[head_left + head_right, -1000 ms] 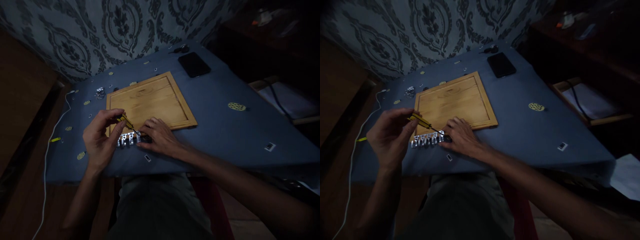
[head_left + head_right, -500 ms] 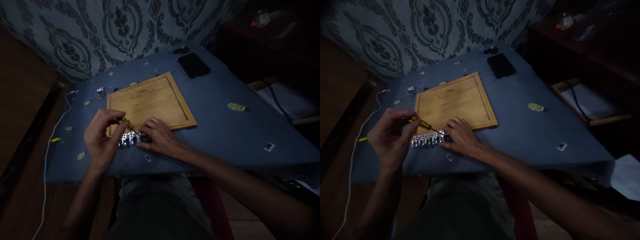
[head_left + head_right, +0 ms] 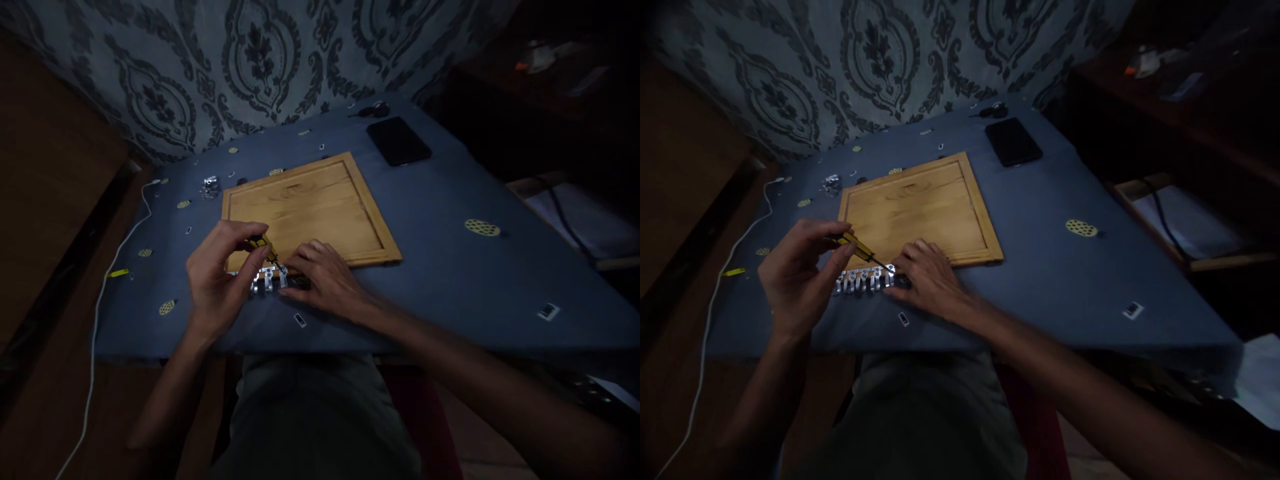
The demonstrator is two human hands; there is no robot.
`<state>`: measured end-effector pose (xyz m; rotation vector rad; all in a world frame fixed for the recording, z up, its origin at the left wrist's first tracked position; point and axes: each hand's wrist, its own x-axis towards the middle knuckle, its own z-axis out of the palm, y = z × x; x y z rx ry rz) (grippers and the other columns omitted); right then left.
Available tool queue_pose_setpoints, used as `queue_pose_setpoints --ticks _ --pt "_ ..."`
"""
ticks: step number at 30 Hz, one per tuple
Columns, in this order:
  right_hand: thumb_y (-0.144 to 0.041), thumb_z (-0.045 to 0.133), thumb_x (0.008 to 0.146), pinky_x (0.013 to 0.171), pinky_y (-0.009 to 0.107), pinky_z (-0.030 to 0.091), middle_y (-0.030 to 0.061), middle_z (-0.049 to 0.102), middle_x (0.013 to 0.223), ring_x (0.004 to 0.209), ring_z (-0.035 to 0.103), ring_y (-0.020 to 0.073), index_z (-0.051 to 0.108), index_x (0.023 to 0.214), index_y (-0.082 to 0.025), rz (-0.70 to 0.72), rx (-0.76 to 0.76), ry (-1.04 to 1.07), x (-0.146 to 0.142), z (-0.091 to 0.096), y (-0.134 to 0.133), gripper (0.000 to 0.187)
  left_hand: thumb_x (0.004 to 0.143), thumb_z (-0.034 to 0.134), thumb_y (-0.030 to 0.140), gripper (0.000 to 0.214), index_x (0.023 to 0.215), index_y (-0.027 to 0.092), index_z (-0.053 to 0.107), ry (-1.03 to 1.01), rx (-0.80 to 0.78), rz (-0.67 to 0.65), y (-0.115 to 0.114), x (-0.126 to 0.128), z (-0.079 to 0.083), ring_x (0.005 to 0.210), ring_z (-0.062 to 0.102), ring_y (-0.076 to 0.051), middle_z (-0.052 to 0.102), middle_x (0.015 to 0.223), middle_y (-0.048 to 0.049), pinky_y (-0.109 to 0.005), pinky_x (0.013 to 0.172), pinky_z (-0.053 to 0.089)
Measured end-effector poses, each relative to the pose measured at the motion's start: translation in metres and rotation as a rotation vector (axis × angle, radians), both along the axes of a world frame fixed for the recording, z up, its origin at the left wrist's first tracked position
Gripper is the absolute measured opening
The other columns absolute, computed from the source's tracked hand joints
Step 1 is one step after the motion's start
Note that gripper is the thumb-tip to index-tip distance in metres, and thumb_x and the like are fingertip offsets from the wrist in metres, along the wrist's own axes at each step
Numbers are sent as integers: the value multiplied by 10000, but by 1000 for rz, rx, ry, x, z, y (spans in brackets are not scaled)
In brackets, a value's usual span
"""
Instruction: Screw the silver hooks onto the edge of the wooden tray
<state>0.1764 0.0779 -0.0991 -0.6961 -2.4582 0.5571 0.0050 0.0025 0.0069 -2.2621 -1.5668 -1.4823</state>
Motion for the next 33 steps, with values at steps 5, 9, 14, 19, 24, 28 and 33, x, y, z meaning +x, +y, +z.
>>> queue_pose_setpoints --ticks 5,9,14,19,24,28,33 --pt "-536 753 893 830 385 379 93 689 1065 1020 547 272 717 1124 -198 7 5 -4 1 -2 1 411 944 711 116 193 1108 217 714 -24 -47 -45 -2 0 2 906 705 -105 749 1016 -8 -214 796 591" --pt "-540 775 873 826 388 385 91 689 1049 1014 555 277 728 1108 -199 -2 26 -11 0 -3 1 417 940 721 132 187 1110 210 713 -39 -43 -59 -2 0 2 910 695 -120 729 985 -17 -229 790 588" --pt "-536 769 880 844 399 399 92 686 1058 1019 556 282 725 1126 -194 -7 31 -29 0 -2 0 425 890 789 154 168 1032 214 722 -9 29 -16 0 0 1 853 663 -106 699 924 12 -210 748 564" --pt "-518 777 879 845 398 395 98 688 1071 1037 552 283 728 1142 -179 -9 13 -33 0 -1 0 432 902 769 145 208 1087 231 727 -89 -21 -3 -2 -1 -2 881 700 -120 727 962 5 -234 794 581" --pt "-518 777 879 844 388 385 96 688 1074 1034 546 280 723 1136 -186 -5 12 -26 0 0 0 423 914 756 144 207 1097 239 730 -123 -70 -2 -4 -2 -4 927 731 -140 746 1004 -6 -274 858 604" --pt "-538 753 892 856 392 391 95 682 1079 1039 544 280 716 1129 -205 6 4 -24 1 0 0 411 931 739 144 207 1108 252 731 -125 -61 11 -6 -1 -2 941 731 -135 749 1022 0 -271 868 607" --pt "-506 772 885 854 389 393 96 688 1069 1046 542 278 718 1117 -187 -8 -17 -33 0 2 0 398 933 737 144 212 1106 267 737 -180 5 63 -10 1 5 951 724 -131 738 1021 8 -271 863 615"
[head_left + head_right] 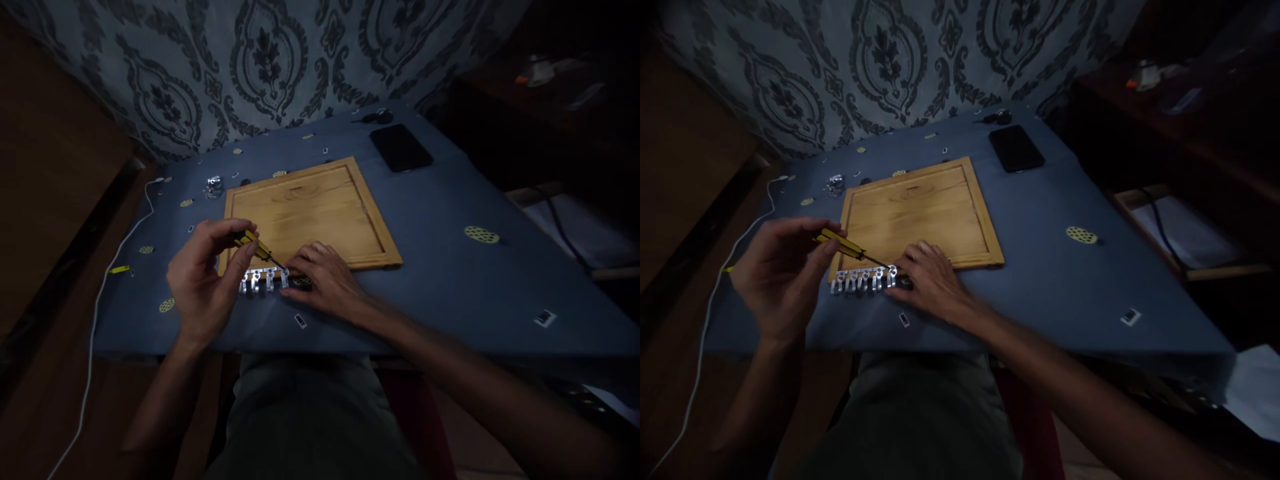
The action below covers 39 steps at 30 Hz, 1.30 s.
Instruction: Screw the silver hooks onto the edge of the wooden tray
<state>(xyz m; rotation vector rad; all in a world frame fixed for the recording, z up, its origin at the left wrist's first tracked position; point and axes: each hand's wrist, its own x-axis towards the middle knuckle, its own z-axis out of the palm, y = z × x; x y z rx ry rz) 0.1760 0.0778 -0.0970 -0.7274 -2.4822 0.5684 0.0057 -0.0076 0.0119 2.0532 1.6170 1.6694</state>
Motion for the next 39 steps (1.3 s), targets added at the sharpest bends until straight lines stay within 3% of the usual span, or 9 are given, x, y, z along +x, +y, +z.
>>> queue_pose_setpoints --ticks 10,21,28,35,39 --pt "-516 752 892 847 402 402 85 684 1059 1026 542 278 713 1090 -211 2 -15 0 0 2 -1 365 964 711 213 147 1103 260 718 96 -46 15 1 -2 -6 973 730 -162 742 1032 -14 -305 847 630" --pt "-492 803 861 854 388 393 94 677 1052 1026 537 271 735 1105 -163 0 -10 -25 0 5 -1 415 953 718 184 166 1102 257 725 97 -63 1 4 -5 -11 965 726 -142 742 1039 -11 -264 854 613" --pt "-506 780 875 853 389 404 95 677 1046 1022 544 278 734 1101 -187 2 1 5 0 2 0 394 955 717 195 167 1112 254 719 129 -74 -2 4 -3 -8 942 728 -144 744 1041 -13 -276 840 621" --pt "-483 767 886 851 409 410 100 683 1062 1031 542 283 731 1122 -186 11 -12 -1 0 4 0 381 918 757 174 158 1054 249 725 166 20 -2 9 -1 -6 905 679 -134 698 958 -8 -240 730 618" --pt "-494 780 874 850 397 397 101 682 1061 1039 542 282 730 1114 -170 2 -19 -12 0 3 0 406 927 750 158 157 1057 244 730 176 15 -25 9 -2 -6 884 689 -118 722 960 3 -236 753 604"
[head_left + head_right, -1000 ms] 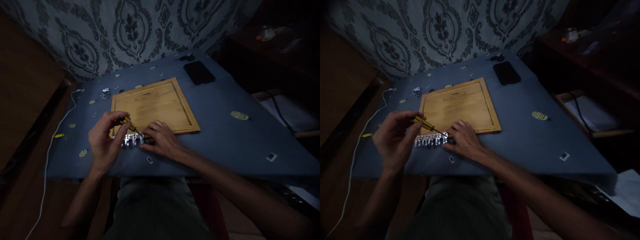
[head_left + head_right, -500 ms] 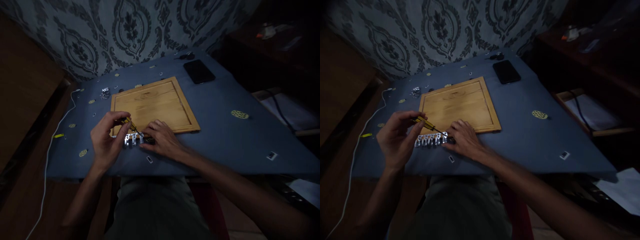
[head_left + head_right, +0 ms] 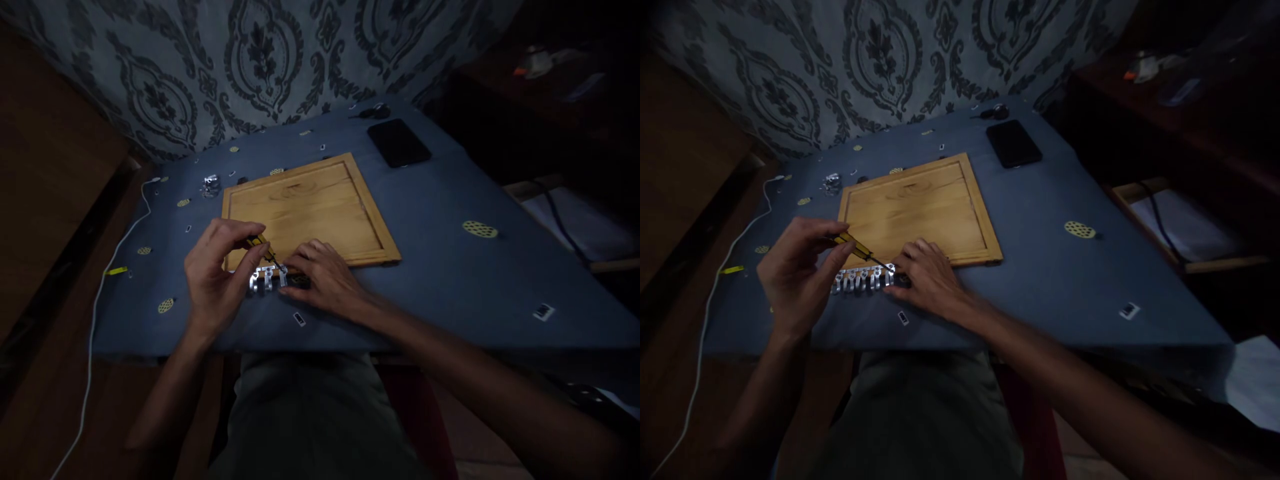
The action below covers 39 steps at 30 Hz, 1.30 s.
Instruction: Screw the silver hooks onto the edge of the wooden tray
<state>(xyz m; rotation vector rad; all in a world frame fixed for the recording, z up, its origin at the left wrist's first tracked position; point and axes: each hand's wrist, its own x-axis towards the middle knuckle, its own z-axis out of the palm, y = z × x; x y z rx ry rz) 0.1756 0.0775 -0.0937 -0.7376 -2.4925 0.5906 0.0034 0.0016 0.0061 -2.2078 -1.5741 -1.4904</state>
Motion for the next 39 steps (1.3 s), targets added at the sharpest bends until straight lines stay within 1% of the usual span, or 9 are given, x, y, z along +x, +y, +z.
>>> queue_pose_setpoints --ticks 6,14,18,22,26,29,31,35,39 --pt "-498 770 885 857 401 407 92 683 1062 1033 544 279 726 1126 -195 5 23 12 1 0 0 391 945 727 162 168 1084 258 730 -15 -47 -36 -2 -1 2 910 699 -133 742 986 -1 -273 791 599" --pt "-498 761 891 860 403 408 87 680 1057 1044 542 283 719 1096 -212 8 20 24 1 -2 0 354 922 762 197 121 1023 249 723 -3 -30 8 -1 1 1 864 688 -133 715 920 3 -266 747 594" --pt "-494 770 886 868 408 406 98 688 1079 1045 548 285 718 1112 -187 10 10 13 1 -1 0 385 940 738 187 109 1031 246 725 -23 -56 -14 -1 1 2 885 697 -136 734 946 -2 -274 781 590" --pt "-495 772 884 853 403 405 92 688 1072 1032 549 283 718 1107 -199 1 11 16 1 0 -1 374 935 738 170 127 1036 247 730 -50 -74 -33 0 1 3 884 707 -128 739 949 8 -258 797 585" --pt "-496 784 873 862 410 408 100 682 1069 1048 548 289 721 1105 -182 -7 12 -8 0 0 -1 395 939 730 164 146 1057 249 729 -55 -77 -43 -1 1 1 900 712 -131 741 963 2 -259 809 584" --pt "-487 785 877 864 407 411 100 684 1083 1058 550 287 719 1125 -177 -7 15 -12 0 0 -1 403 957 714 178 145 1079 255 727 -70 -46 -12 -3 2 0 933 712 -144 740 989 -9 -282 830 592" --pt "-475 789 876 864 401 414 93 689 1081 1055 554 282 718 1132 -181 -5 21 -2 -1 -1 -1 396 969 704 198 139 1089 265 725 -90 12 23 -5 3 3 947 713 -150 736 1002 -9 -294 839 603" --pt "-463 791 876 866 401 420 89 690 1058 1047 559 278 732 1102 -186 -7 37 25 -1 -4 0 363 958 714 196 141 1083 259 732 -91 90 73 -12 2 10 937 717 -139 727 993 1 -267 823 609" --pt "-478 789 871 846 394 417 89 688 1029 1018 562 274 740 1075 -185 -5 51 48 -2 -7 2 360 932 741 182 176 1095 246 745 -140 -39 60 -24 -3 11 916 717 -121 743 995 1 -219 805 595"
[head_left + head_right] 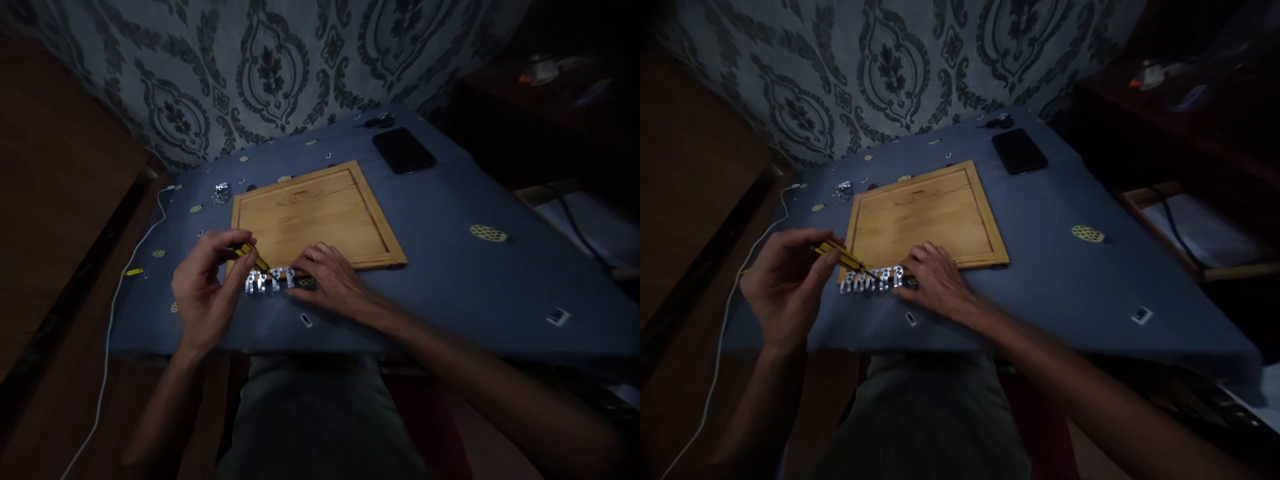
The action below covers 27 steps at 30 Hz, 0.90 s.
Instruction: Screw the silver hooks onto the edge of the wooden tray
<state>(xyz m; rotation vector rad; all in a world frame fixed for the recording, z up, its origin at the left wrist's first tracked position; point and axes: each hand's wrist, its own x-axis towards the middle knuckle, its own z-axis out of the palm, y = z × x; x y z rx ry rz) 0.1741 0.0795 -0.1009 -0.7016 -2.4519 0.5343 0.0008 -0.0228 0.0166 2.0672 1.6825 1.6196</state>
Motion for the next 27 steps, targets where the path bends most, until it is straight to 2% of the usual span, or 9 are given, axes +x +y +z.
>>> queue_pose_setpoints --ticks 4,7,12,13,16,22,25,27 --pt "-484 795 863 845 390 419 91 701 1042 1019 572 276 732 1106 -184 5 18 15 0 -4 2 391 914 771 211 160 1071 230 753 -88 -134 -17 -9 -7 -4 842 724 -111 760 997 -13 -194 750 591" --pt "-494 794 861 850 397 424 93 705 1050 1021 579 281 731 1107 -189 2 34 22 1 -6 2 396 898 789 251 144 1033 219 753 -155 -136 -6 0 -12 -5 831 721 -108 756 969 -11 -184 736 588" --pt "-515 772 878 824 393 443 90 700 1030 995 593 277 719 1068 -200 1 53 8 3 -6 1 372 803 854 348 240 913 185 717 -409 -55 -35 43 -20 -15 818 694 -108 708 878 -2 -181 709 592" --pt "-519 767 882 826 394 451 91 700 1029 993 595 277 715 1055 -198 4 56 5 4 -5 1 368 784 860 377 277 909 184 705 -467 -69 -56 53 -22 -20 784 683 -104 696 865 2 -187 691 596" --pt "-515 764 886 840 410 477 97 703 1035 989 602 281 709 1039 -193 0 59 6 6 -5 0 360 730 867 473 400 932 190 668 -582 -260 -126 78 -34 -37 717 663 -109 663 817 16 -214 635 607" --pt "-475 789 871 837 429 511 89 724 1045 977 632 280 716 1099 -220 0 41 54 6 -9 0 350 763 799 530 423 874 173 601 -574 -384 -77 108 -67 -71 662 662 -124 649 779 2 -251 593 608" --pt "-436 804 862 839 430 528 85 732 1058 983 646 277 713 1125 -229 4 58 64 6 -9 1 347 828 719 515 377 838 176 554 -487 -405 -29 118 -80 -79 648 660 -144 613 749 3 -304 616 619" --pt "-413 812 855 836 430 535 83 736 1059 981 653 276 713 1130 -232 9 66 67 6 -8 1 343 856 698 477 333 818 179 555 -385 -411 3 120 -86 -79 664 658 -165 607 746 -5 -343 656 619"
